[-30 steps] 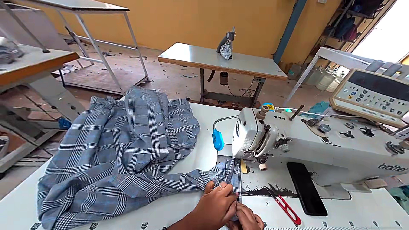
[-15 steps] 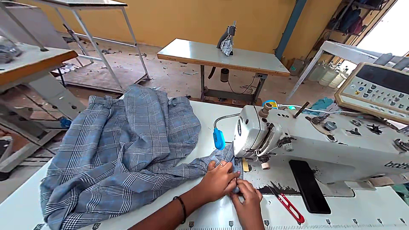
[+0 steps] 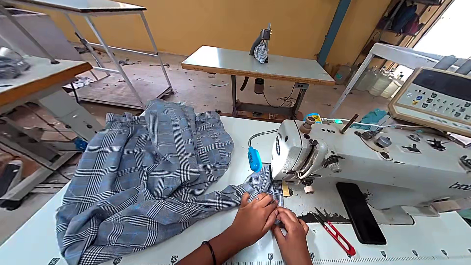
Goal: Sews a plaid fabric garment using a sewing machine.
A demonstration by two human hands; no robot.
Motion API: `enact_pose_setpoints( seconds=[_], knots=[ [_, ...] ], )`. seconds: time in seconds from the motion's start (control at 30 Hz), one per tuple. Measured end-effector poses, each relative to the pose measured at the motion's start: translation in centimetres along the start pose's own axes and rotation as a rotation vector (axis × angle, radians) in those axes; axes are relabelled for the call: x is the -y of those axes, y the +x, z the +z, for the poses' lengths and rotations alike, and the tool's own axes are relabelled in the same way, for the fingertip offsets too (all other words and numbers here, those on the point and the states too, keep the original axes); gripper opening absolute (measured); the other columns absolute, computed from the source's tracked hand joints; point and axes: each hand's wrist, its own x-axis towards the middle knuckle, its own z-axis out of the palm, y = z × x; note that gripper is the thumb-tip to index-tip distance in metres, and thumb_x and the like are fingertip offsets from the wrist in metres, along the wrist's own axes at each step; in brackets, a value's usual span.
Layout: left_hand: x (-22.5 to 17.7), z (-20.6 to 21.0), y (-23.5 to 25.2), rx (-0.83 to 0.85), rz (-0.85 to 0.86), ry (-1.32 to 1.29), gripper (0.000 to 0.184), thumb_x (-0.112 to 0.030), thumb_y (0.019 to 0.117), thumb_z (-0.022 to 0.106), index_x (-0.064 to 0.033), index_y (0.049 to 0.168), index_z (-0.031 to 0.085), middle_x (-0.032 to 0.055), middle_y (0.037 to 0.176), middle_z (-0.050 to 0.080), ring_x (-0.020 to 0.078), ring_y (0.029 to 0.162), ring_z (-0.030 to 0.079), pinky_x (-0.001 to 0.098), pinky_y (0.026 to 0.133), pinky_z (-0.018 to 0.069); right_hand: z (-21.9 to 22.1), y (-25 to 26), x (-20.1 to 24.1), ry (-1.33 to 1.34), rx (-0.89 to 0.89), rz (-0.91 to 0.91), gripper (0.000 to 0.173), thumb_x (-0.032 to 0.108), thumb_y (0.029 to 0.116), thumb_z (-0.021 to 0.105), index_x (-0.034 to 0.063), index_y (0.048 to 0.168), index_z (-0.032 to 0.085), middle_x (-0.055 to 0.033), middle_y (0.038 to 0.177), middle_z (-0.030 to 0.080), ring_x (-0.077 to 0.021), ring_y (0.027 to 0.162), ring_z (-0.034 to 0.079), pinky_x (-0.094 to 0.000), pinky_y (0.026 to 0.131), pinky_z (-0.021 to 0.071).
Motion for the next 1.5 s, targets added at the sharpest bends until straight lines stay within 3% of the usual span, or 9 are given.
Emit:
enact_pose_setpoints(
  seconds=[0.13, 0.57, 0.93, 1.07, 1.4, 1.5],
  knots=[
    [0.0, -1.1, 0.9, 0.113, -0.049, -0.038, 0.046, -0.031, 0.1094, 0.034, -0.0088, 0.131, 0.068, 0.0128, 0.14, 0.062, 0.0331, 0.138, 0.05, 0.0719, 0.108, 0.0239, -0.1, 0.7, -0.3, 0.013, 0.009, 0.024, 0.008, 0.003, 0.0815, 0.072, -0.0018, 0.087, 0.074, -0.0161, 0.116, 0.073, -0.0343, 0.115, 0.066, -0.0691, 0.095, 0.0362],
    [1.1, 0.4, 1.0, -0.04, -0.029, 0.005, 0.044, -0.029, 0.1063, 0.036, -0.0144, 0.13, 0.071, 0.0094, 0.135, 0.066, 0.032, 0.132, 0.057, 0.0712, 0.102, 0.0297, 0.5, 1.4, -0.8, 0.019, -0.02, 0.025, 0.01, 0.006, 0.0842, 0.07, 0.0005, 0.09, 0.075, -0.0135, 0.119, 0.073, -0.0311, 0.118, 0.065, -0.0665, 0.098, 0.0361],
    [2.5, 1.4, 1.7, -0.186, 0.044, 0.041, 0.04, -0.027, 0.1031, 0.04, -0.0159, 0.115, 0.077, 0.0064, 0.123, 0.071, 0.0283, 0.121, 0.064, 0.0695, 0.097, 0.0346, 1.4, 1.6, -1.1, -0.014, -0.081, -0.023, 0.013, 0.011, 0.087, 0.069, 0.0015, 0.093, 0.076, -0.0128, 0.12, 0.073, -0.0297, 0.117, 0.067, -0.0635, 0.099, 0.038],
    [2.4, 1.4, 1.7, -0.186, 0.028, 0.045, 0.042, -0.027, 0.1036, 0.039, -0.0174, 0.119, 0.077, 0.006, 0.126, 0.071, 0.028, 0.124, 0.063, 0.0685, 0.098, 0.0343, 1.7, 1.3, -1.4, -0.033, -0.116, -0.055, 0.016, 0.012, 0.0864, 0.068, 0.0023, 0.096, 0.077, -0.0125, 0.12, 0.073, -0.0296, 0.115, 0.068, -0.0634, 0.098, 0.0395],
    [2.1, 1.4, 1.9, -0.25, 0.061, 0.085, 0.038, -0.025, 0.1017, 0.041, -0.0181, 0.116, 0.076, 0.0057, 0.12, 0.072, 0.0273, 0.114, 0.068, 0.0634, 0.092, 0.0394, 1.6, 1.4, -1.6, -0.067, -0.13, -0.067, 0.015, 0.013, 0.0852, 0.066, 0.0039, 0.091, 0.076, -0.0119, 0.118, 0.074, -0.0294, 0.116, 0.068, -0.0621, 0.099, 0.0402],
    [2.0, 0.9, 1.9, -0.2, 0.033, 0.051, 0.039, -0.024, 0.1035, 0.041, -0.0163, 0.12, 0.075, 0.0079, 0.125, 0.071, 0.0296, 0.119, 0.066, 0.0661, 0.095, 0.0377, 1.7, 1.6, -1.7, -0.057, -0.128, -0.068, 0.014, 0.012, 0.0848, 0.066, 0.0033, 0.09, 0.076, -0.0127, 0.118, 0.074, -0.0295, 0.115, 0.068, -0.0625, 0.099, 0.0392]
  ],
)
